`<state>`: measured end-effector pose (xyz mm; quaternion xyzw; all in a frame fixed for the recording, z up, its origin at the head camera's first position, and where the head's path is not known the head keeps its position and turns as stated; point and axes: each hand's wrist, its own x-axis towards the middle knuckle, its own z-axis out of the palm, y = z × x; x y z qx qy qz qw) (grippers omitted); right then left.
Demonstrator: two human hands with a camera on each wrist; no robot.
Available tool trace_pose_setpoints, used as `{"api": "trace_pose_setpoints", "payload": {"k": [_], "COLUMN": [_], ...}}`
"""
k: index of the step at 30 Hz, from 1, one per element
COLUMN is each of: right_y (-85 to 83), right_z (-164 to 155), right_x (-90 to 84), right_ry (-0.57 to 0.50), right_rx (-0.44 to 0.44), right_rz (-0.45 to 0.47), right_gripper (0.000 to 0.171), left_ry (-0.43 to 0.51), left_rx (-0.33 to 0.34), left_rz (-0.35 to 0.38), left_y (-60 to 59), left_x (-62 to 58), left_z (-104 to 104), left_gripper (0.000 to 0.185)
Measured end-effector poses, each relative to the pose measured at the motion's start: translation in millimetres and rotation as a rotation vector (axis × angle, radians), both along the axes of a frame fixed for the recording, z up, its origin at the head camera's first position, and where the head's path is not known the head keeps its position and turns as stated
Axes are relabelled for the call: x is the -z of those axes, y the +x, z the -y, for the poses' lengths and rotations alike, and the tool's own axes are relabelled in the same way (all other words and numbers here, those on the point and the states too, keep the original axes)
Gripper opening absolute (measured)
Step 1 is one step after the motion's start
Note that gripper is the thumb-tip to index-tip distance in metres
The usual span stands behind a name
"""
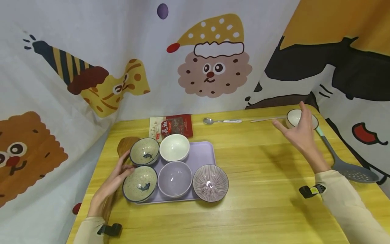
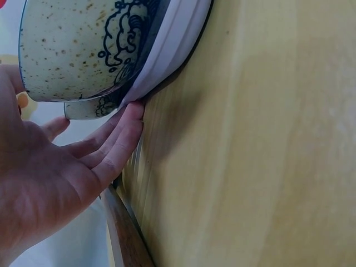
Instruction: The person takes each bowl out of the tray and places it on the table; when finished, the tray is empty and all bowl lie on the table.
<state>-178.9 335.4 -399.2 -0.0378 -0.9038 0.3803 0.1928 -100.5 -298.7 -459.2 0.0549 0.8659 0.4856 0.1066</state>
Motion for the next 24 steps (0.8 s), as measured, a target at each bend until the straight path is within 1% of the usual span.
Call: {"api": "trace_pose_setpoints", "payload": {"k": [8, 13, 19, 24], "right_y": [21.5, 38.9, 58.9, 70.9], "right_z": [38.8, 63.7, 90.8, 108.7], "right_x": [-13.8, -16.6, -14.1, -3.7], "right_ry": [-0.042, -0.007, 0.043, 0.080], "right_rx": [-0.145, -0.213, -0.324, -0.393], "right_rz": [-0.039, -0.099, -0.129, -0.174], "right_gripper": [0.109, 0.111, 0.114, 0.114], "left_ry": [-0.004, 0.024, 0.032, 0.028], "left_rx": [0.000, 0.013, 0.012, 0.008], "left_rz": [0.004, -0.004, -0.008, -0.011], "left_y": [0.0, 3.1, 2.3, -0.3], "left_x": [0.3, -0.4, 0.1, 0.2], "left_z": [-0.6, -1.0, -1.0, -0.8], "left_gripper": [0.075, 0.075, 0.074, 0.074]}}
